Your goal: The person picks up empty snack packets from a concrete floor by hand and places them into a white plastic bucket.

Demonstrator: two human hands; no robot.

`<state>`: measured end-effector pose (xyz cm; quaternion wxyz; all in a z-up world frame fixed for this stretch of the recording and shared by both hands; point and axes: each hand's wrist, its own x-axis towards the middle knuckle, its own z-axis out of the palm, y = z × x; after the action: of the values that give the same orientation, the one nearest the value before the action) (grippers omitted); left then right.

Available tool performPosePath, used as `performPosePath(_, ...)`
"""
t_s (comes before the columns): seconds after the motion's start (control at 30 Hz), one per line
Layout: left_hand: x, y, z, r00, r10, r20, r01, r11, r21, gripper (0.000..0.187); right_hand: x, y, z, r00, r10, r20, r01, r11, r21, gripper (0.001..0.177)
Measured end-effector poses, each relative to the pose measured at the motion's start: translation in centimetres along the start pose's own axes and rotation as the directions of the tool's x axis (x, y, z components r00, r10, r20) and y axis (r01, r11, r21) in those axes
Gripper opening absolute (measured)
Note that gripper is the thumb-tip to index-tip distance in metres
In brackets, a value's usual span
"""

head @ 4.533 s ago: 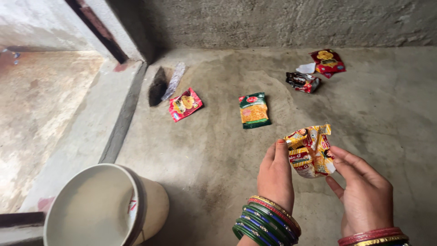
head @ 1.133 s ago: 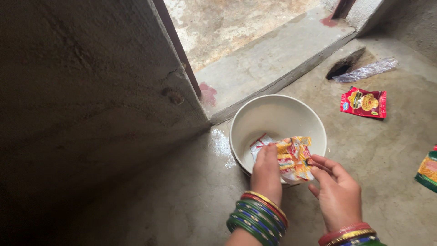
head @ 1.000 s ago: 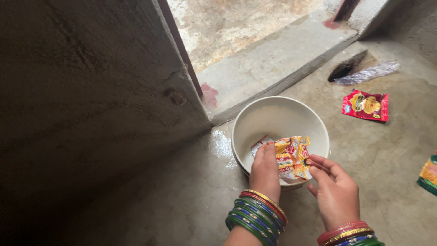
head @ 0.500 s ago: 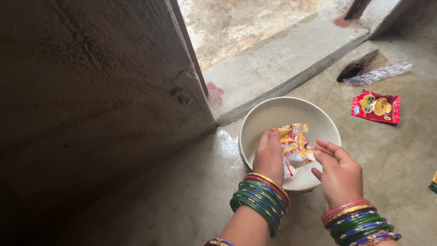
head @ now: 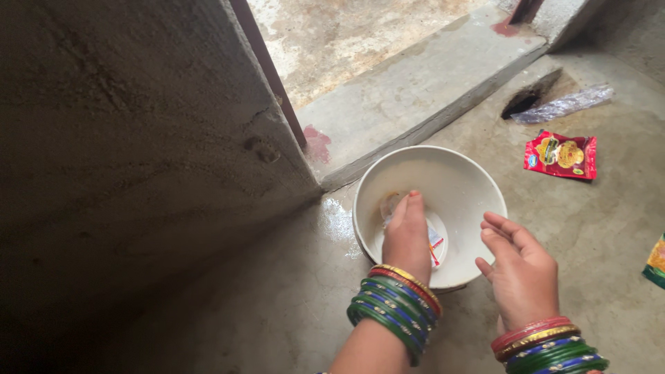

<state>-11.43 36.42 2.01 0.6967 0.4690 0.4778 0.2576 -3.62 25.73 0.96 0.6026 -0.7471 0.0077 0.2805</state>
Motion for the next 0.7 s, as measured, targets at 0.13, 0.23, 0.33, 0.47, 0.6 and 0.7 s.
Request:
performPosePath(0.13, -1.2, 0.9, 1.5, 0.995, -0.073, 0.07, 0.072, 0.997, 0.018, 0.056, -0.7, -1.4, -0.9, 1.0, -0.009, -0.02, 0.01, 0.999, 0.053, 0.034)
performPosePath(0.23, -1.9, 1.2, 3.1, 0.996, -0.03, 0.089, 0.026, 0.999, 0.046, 0.059, -1.1, -2.6, -1.7, 0.999, -0.019, -0.031, 0.022, 0.995, 0.1, 0.033)
performPosePath(0.33, -2.5, 1.2, 4.6, 0.992, 0.009, 0.122, -0.011, 1.0, 0.02, 0.059, -1.5, -3.6, -2.7, 0.998, -0.015, -0.059, 0.023, 0.99, 0.141, 0.034)
performPosePath(0.47, -4.0, 1.5, 6.8, 0.988, 0.049, 0.146, -0.061, 0.995, 0.074, 0.059, -2.5, -5.1, -5.0, 0.996, -0.02, -0.091, 0.037, 0.982, 0.187, 0.033)
performPosePath(0.6, -6.4, 3.2, 8.9, 0.98, 0.03, 0.197, -0.05, 0.994, 0.095, 0.06, -3.6, -7.1, -7.8, 0.992, -0.033, -0.12, 0.059, 0.973, 0.224, 0.034)
performPosePath(0.7, -8.0, 4.8, 10.9, 0.975, -0.094, 0.203, 0.073, 0.991, 0.109, 0.06, -4.2, -8.3, -10.0, 0.987, -0.039, -0.156, 0.075, 0.969, 0.234, 0.036)
